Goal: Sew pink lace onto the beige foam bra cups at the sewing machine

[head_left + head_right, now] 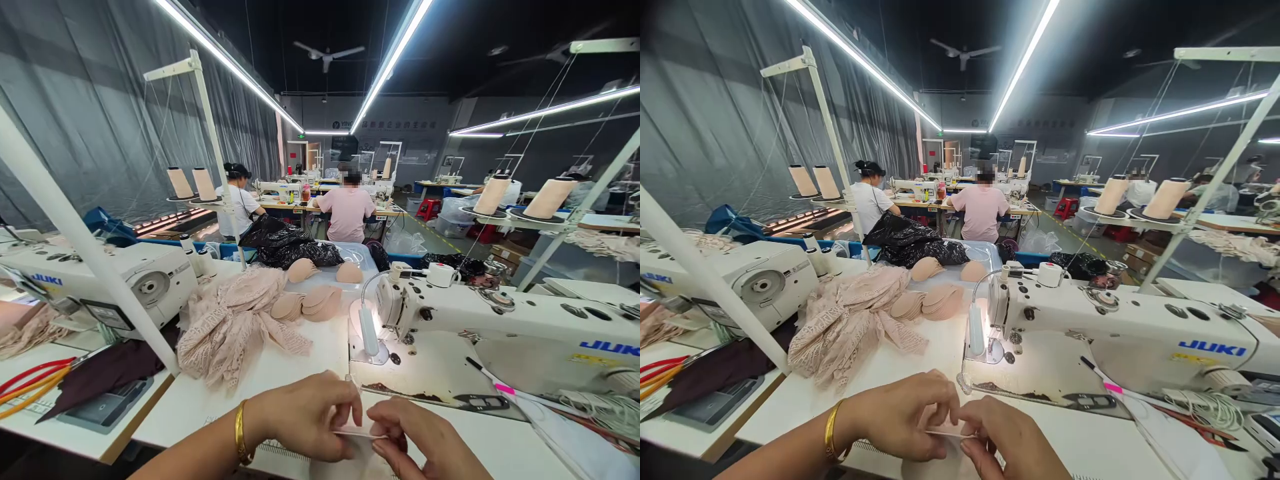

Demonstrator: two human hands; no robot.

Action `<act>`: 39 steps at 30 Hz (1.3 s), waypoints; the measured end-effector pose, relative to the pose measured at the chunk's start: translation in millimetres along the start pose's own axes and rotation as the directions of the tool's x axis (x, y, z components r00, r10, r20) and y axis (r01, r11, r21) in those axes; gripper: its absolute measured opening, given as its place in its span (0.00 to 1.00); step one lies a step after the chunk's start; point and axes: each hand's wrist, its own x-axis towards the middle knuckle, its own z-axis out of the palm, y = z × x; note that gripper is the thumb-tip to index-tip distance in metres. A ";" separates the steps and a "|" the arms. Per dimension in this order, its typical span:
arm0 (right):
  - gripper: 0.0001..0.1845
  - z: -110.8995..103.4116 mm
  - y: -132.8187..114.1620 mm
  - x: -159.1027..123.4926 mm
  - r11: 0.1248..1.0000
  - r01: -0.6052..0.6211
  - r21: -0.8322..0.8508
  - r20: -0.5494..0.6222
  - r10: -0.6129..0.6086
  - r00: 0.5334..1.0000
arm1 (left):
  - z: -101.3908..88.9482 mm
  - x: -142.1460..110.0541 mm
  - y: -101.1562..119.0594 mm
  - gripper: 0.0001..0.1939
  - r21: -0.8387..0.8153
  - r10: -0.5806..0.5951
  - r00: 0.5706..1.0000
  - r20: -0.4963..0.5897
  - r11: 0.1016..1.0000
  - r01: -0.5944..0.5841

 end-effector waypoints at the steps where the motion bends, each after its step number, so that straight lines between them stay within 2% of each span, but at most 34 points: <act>1: 0.08 -0.2 1.1 2.3 0.999 0.029 -0.046 -0.039 -0.031 0.999 | -0.1 -1.6 -1.8 0.15 -0.012 -0.051 0.999 -0.015 0.999 0.051; 3: 0.08 3.9 4.4 6.8 0.990 0.056 -0.128 -0.123 -0.072 0.990 | -3.2 -4.8 -5.3 0.12 -0.026 -0.069 0.991 -0.116 0.997 0.067; 4: 0.09 8.1 6.8 8.8 0.986 0.054 -0.157 -0.164 -0.080 0.983 | -5.8 -5.7 -7.4 0.12 0.008 -0.015 0.978 -0.207 1.000 0.017; 5: 0.10 13.3 10.0 10.6 0.983 0.052 -0.175 -0.199 -0.087 0.976 | -8.5 -6.0 -10.2 0.13 0.093 0.088 0.943 -0.320 0.994 -0.062; 6: 0.12 19.3 14.3 12.0 0.981 0.056 -0.184 -0.227 -0.098 0.969 | -10.6 -5.5 -13.7 0.13 0.233 0.234 0.877 -0.419 0.962 -0.145; 7: 0.13 25.7 19.8 12.9 0.979 0.066 -0.193 -0.245 -0.113 0.963 | -11.8 -4.4 -18.1 0.13 0.409 0.400 0.786 -0.471 0.889 -0.208; 8: 0.14 32.2 26.7 13.3 0.974 0.081 -0.213 -0.259 -0.137 0.956 | -11.7 -2.7 -23.4 0.13 0.584 0.555 0.695 -0.457 0.777 -0.236; 9: 0.14 38.3 34.8 12.9 0.962 0.096 -0.256 -0.255 -0.164 0.953 | -10.0 -0.6 -29.3 0.13 0.726 0.662 0.637 -0.394 0.650 -0.226; 10: 0.12 43.5 44.1 12.0 0.943 0.111 -0.313 -0.229 -0.188 0.955 | -7.0 1.8 -35.5 0.13 0.818 0.710 0.629 -0.316 0.540 -0.199; 11: 0.12 47.6 54.0 10.4 0.919 0.123 -0.375 -0.182 -0.203 0.962 | -2.8 4.5 -41.5 0.12 0.865 0.702 0.670 -0.240 0.468 -0.180; 12: 0.13 50.2 64.0 8.4 0.893 0.137 -0.429 -0.122 -0.208 0.970 | 2.1 7.4 -46.7 0.10 0.881 0.657 0.733 -0.177 0.438 -0.179; 13: 0.17 51.2 73.8 6.3 0.870 0.155 -0.469 -0.062 -0.208 0.976 | 7.2 10.6 -50.8 0.10 0.877 0.596 0.792 -0.132 0.443 -0.187; 14: 0.20 50.7 82.8 4.3 0.855 0.173 -0.488 -0.008 -0.203 0.979 | 11.8 14.5 -53.3 0.11 0.862 0.546 0.832 -0.095 0.464 -0.205; 15: 0.22 48.8 90.9 2.6 0.850 0.190 -0.492 0.035 -0.198 0.980 | 15.5 19.2 -54.5 0.12 0.844 0.521 0.851 -0.065 0.483 -0.231; 17: 0.21 42.7 103.9 0.5 0.844 0.218 -0.489 0.099 -0.194 0.976 | 19.6 31.7 -53.8 0.09 0.822 0.525 0.850 -0.043 0.503 -0.269; 19: 0.19 35.7 113.5 -0.3 0.846 0.231 -0.481 0.144 -0.183 0.972 | 19.6 48.1 -53.2 0.09 0.822 0.515 0.854 -0.069 0.515 -0.244; 22: 0.19 26.6 123.2 -2.7 0.869 0.198 -0.454 0.163 -0.138 0.977 | 17.9 71.8 -59.4 0.11 0.831 0.455 0.888 -0.060 0.516 -0.208; 24: 0.20 20.9 127.0 -6.3 0.891 0.172 -0.420 0.163 -0.112 0.980 | 18.2 81.3 -66.8 0.13 0.830 0.456 0.889 -0.037 0.509 -0.227; 29: 0.20 7.3 128.2 -14.3 0.955 0.084 -0.286 0.227 -0.017 0.974 | 22.0 84.1 -76.1 0.13 0.801 0.540 0.838 -0.083 0.536 -0.266; 32: 0.21 3.2 126.9 -14.5 0.963 0.033 -0.267 0.269 0.042 0.962 | 23.7 83.1 -76.5 0.13 0.782 0.574 0.812 -0.109 0.554 -0.287; 39: 0.23 6.2 126.9 -14.7 0.957 0.013 -0.289 0.271 0.069 0.960 | 31.7 83.5 -83.0 0.07 0.756 0.504 0.840 -0.201 0.626 -0.194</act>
